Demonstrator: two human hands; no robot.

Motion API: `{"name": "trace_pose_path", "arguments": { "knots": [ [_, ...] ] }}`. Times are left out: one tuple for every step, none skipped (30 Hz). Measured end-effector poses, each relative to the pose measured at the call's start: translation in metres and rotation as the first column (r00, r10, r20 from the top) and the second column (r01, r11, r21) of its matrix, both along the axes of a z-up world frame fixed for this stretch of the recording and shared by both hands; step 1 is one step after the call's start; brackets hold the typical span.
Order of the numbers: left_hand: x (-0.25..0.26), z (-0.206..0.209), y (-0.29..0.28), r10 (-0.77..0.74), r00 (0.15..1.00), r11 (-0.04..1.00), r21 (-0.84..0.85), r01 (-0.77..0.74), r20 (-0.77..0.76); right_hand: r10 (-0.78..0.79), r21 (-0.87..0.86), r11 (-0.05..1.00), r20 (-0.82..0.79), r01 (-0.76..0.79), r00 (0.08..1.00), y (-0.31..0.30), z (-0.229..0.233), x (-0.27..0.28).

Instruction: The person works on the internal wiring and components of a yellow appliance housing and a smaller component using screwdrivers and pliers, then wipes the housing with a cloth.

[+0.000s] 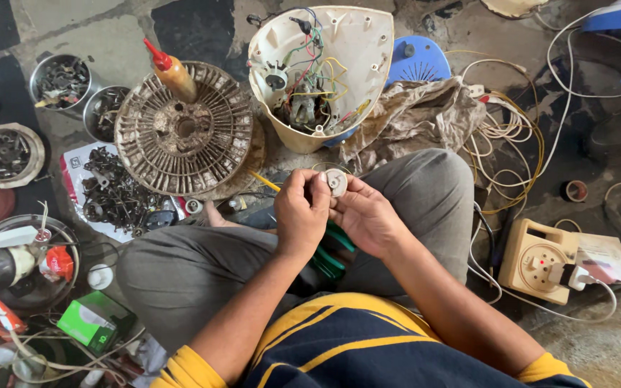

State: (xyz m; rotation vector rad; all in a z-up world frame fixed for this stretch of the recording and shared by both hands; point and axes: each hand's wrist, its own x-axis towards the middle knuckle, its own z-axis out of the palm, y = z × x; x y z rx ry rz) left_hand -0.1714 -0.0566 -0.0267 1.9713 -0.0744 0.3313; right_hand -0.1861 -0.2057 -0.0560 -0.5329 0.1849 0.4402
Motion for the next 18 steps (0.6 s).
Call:
{"name": "trace_pose_path", "arguments": {
  "knots": [
    [0.001, 0.000, -0.001, 0.003, 1.000, 1.000, 0.006, -0.003, 0.011, -0.012, -0.009, 1.000, 0.005, 0.012, 1.000, 0.000, -0.003, -0.001],
    [0.001, 0.001, -0.003, 0.006, 1.000, 1.000, 0.012, -0.007, 0.022, -0.024, -0.018, 1.000, 0.010, 0.025, 1.000, -0.001, -0.006, 0.000],
    [0.002, 0.002, -0.004, 0.009, 0.999, 1.000, 0.018, -0.009, 0.035, -0.037, -0.027, 0.999, 0.018, 0.038, 0.999, -0.001, -0.009, 0.000],
    [0.003, 0.005, -0.004, -0.012, 1.000, 0.999, 0.033, 0.012, -0.009, -0.051, -0.036, 0.998, 0.027, 0.052, 0.998, -0.002, -0.010, 0.001],
    [0.003, 0.008, -0.003, -0.035, 0.998, 0.998, 0.048, 0.037, -0.053, -0.067, -0.043, 0.997, 0.037, 0.069, 0.997, -0.003, -0.010, 0.002],
    [0.004, 0.013, -0.001, -0.057, 0.994, 0.996, 0.062, 0.063, -0.097, -0.084, -0.050, 0.995, 0.047, 0.086, 0.995, -0.003, -0.011, 0.003],
    [0.007, 0.017, 0.001, -0.075, 0.997, 0.984, 0.161, 0.074, -0.003, -0.116, -0.082, 0.990, 0.012, 0.117, 0.993, -0.005, -0.011, 0.004],
    [0.010, 0.022, 0.004, -0.102, 0.991, 0.963, 0.260, 0.076, 0.089, -0.150, -0.115, 0.983, -0.022, 0.146, 0.988, -0.006, -0.011, 0.005],
    [0.014, 0.027, 0.008, -0.136, 0.975, 0.933, 0.352, 0.067, 0.176, -0.182, -0.150, 0.974, -0.057, 0.172, 0.982, -0.007, -0.011, 0.006],
    [0.022, 0.030, 0.011, -0.185, 0.954, 0.867, 0.497, 0.046, 0.234, -0.228, -0.166, 0.963, -0.074, 0.213, 0.971, -0.006, -0.012, 0.007],
    [0.034, 0.034, 0.016, -0.233, 0.930, 0.781, 0.625, 0.004, 0.285, -0.264, -0.183, 0.952, -0.089, 0.245, 0.960, -0.005, -0.013, 0.009],
    [0.046, 0.036, 0.017, -0.287, 0.901, 0.676, 0.735, -0.050, 0.325, -0.301, -0.201, 0.940, -0.104, 0.276, 0.948, -0.003, -0.014, 0.011],
    [0.058, 0.037, 0.016, -0.318, 0.897, 0.668, 0.744, -0.018, 0.307, -0.320, -0.228, 0.931, -0.139, 0.285, 0.937, 0.000, -0.016, 0.014],
    [0.069, 0.038, 0.015, -0.348, 0.892, 0.659, 0.752, 0.014, 0.288, -0.341, -0.256, 0.922, -0.174, 0.292, 0.924, 0.003, -0.018, 0.019],
    [0.079, 0.038, 0.014, -0.384, 0.883, 0.648, 0.760, 0.049, 0.271, -0.367, -0.283, 0.910, -0.206, 0.304, 0.907, 0.005, -0.019, 0.025],
    [0.087, 0.039, 0.014, -0.401, 0.883, 0.659, 0.746, 0.092, 0.245, -0.368, -0.266, 0.914, -0.230, 0.306, 0.901, 0.006, -0.022, 0.032],
    [0.094, 0.039, 0.015, -0.427, 0.878, 0.666, 0.731, 0.144, 0.216, -0.378, -0.249, 0.915, -0.256, 0.317, 0.890, 0.007, -0.024, 0.039],
    [0.099, 0.039, 0.016, -0.454, 0.871, 0.671, 0.715, 0.196, 0.187, -0.386, -0.232, 0.916, -0.282, 0.328, 0.878, 0.008, -0.027, 0.047]
  ]
}}
